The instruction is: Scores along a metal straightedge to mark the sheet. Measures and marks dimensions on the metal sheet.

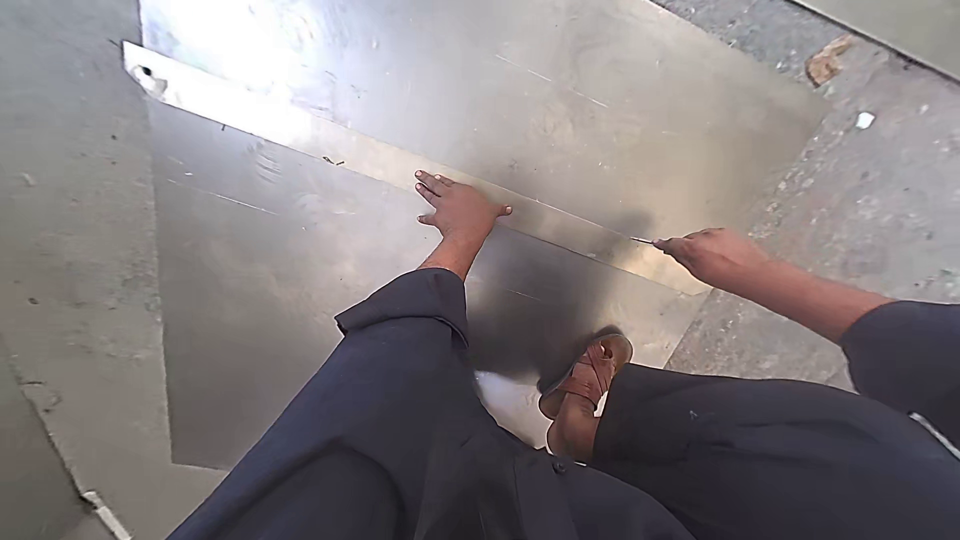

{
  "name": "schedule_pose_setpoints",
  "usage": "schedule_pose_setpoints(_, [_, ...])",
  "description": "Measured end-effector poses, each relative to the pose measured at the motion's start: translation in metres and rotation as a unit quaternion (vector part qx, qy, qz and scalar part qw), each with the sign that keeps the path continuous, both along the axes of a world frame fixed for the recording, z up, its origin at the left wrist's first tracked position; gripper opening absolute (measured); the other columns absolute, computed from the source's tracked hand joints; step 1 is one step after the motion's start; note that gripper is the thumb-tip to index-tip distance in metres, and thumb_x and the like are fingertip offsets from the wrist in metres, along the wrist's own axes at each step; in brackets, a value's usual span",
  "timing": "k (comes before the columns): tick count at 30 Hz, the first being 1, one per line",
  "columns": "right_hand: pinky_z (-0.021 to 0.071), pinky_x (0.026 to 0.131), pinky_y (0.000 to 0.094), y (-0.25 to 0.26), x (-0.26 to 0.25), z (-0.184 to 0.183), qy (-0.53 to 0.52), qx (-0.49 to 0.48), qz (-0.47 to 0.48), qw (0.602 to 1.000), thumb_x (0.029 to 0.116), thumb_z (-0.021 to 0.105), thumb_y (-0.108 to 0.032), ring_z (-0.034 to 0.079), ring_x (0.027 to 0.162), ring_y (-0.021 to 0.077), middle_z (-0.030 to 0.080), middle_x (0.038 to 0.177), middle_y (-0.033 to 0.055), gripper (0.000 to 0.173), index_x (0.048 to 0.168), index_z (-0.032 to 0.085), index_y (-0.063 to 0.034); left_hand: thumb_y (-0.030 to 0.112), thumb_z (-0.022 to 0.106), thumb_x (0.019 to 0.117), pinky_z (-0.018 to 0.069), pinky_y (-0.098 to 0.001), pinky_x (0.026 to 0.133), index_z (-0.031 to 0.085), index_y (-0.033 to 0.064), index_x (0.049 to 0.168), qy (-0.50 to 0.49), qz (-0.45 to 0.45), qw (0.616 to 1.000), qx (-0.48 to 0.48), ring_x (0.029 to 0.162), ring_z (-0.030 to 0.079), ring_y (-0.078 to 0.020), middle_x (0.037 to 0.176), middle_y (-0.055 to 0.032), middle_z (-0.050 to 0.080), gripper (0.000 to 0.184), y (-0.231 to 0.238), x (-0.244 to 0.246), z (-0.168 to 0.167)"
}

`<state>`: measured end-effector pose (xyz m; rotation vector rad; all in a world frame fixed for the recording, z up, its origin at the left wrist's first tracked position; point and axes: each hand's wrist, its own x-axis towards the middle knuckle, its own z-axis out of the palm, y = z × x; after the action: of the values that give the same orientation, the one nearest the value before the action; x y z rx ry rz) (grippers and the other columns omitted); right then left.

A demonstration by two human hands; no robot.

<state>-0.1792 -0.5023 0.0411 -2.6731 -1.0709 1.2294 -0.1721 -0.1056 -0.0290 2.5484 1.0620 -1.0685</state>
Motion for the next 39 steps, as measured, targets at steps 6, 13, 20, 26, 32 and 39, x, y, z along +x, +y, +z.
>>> schedule_pose_setpoints(6, [0.0562, 0.066, 0.0544, 0.001, -0.003, 0.013, -0.023, -0.055, 0.005, 0.998, 0.1092, 0.048, -0.02, 0.073, 0.081, 0.0366, 0.073, 0.086, 0.0134, 0.028, 0.121, 0.073, -0.0196, 0.07, 0.09, 0.0546, 0.0366, -0.0735, 0.108, 0.003, -0.0151, 0.158, -0.009, 0.01, 1.0, -0.002, 0.156, 0.013, -0.0469, 0.168, -0.0314, -0.006, 0.16, 0.0, -0.002, 0.001])
schedule_pose_setpoints(13, [0.0561, 0.08, 0.0579, -0.032, -0.055, -0.008, -0.129, 0.068, -0.174, 0.974, 0.1044, 0.045, -0.004, 0.07, 0.095, 0.0424, 0.072, 0.099, 0.0201, 0.038, 0.132, 0.069, -0.0148, 0.074, 0.087, 0.0566, 0.0382, -0.0714, 0.109, 0.007, -0.0146, 0.158, -0.025, -0.016, 1.0, -0.009, 0.156, 0.013, -0.0461, 0.169, -0.0307, -0.004, 0.156, 0.004, -0.011, 0.002])
schedule_pose_setpoints(20, [0.043, 0.109, 0.0612, -0.04, -0.134, -0.063, -0.128, 0.022, -0.344, 0.93, 0.0848, 0.083, -0.044, 0.048, 0.14, 0.0435, 0.053, 0.149, 0.0226, 0.079, 0.146, 0.054, -0.0038, 0.068, 0.09, 0.0608, 0.0289, -0.0783, 0.11, 0.009, -0.0079, 0.16, 0.009, -0.125, 0.992, -0.014, 0.156, 0.014, -0.0491, 0.169, -0.0317, -0.001, 0.149, 0.021, -0.046, 0.005])
schedule_pose_setpoints(26, [0.0434, 0.104, 0.0617, -0.031, -0.15, -0.062, -0.099, 0.029, -0.374, 0.922, 0.0849, 0.084, -0.037, 0.054, 0.131, 0.0436, 0.058, 0.14, 0.0235, 0.067, 0.14, 0.06, -0.0071, 0.058, 0.075, 0.0871, 0.0313, -0.0751, 0.111, 0.034, -0.0044, 0.156, -0.037, -0.124, 0.991, -0.035, 0.151, 0.03, -0.0464, 0.166, -0.0299, 0.023, 0.101, 0.028, -0.079, 0.013])
schedule_pose_setpoints(32, [0.0454, 0.102, 0.0608, -0.034, -0.15, -0.066, -0.117, 0.033, -0.346, 0.93, 0.0804, 0.086, -0.04, 0.056, 0.129, 0.0435, 0.059, 0.138, 0.0244, 0.068, 0.134, 0.062, -0.0043, 0.027, 0.082, 0.0857, 0.0223, -0.0774, 0.115, 0.048, 0.0095, 0.152, -0.142, -0.252, 0.956, -0.054, 0.155, 0.02, -0.0453, 0.166, -0.0235, 0.027, 0.076, 0.026, -0.073, 0.012])
schedule_pose_setpoints(39, [0.0464, 0.091, 0.0608, -0.026, -0.122, -0.055, -0.051, -0.023, -0.34, 0.939, 0.0692, 0.094, -0.041, 0.058, 0.114, 0.0436, 0.061, 0.117, 0.0233, 0.069, 0.117, 0.064, -0.0014, 0.017, 0.088, 0.0796, 0.0338, -0.0728, 0.112, 0.061, 0.0013, 0.133, -0.12, -0.456, 0.876, -0.099, 0.136, 0.051, -0.0446, 0.14, -0.023, 0.059, 0.062, 0.02, -0.044, 0.008])
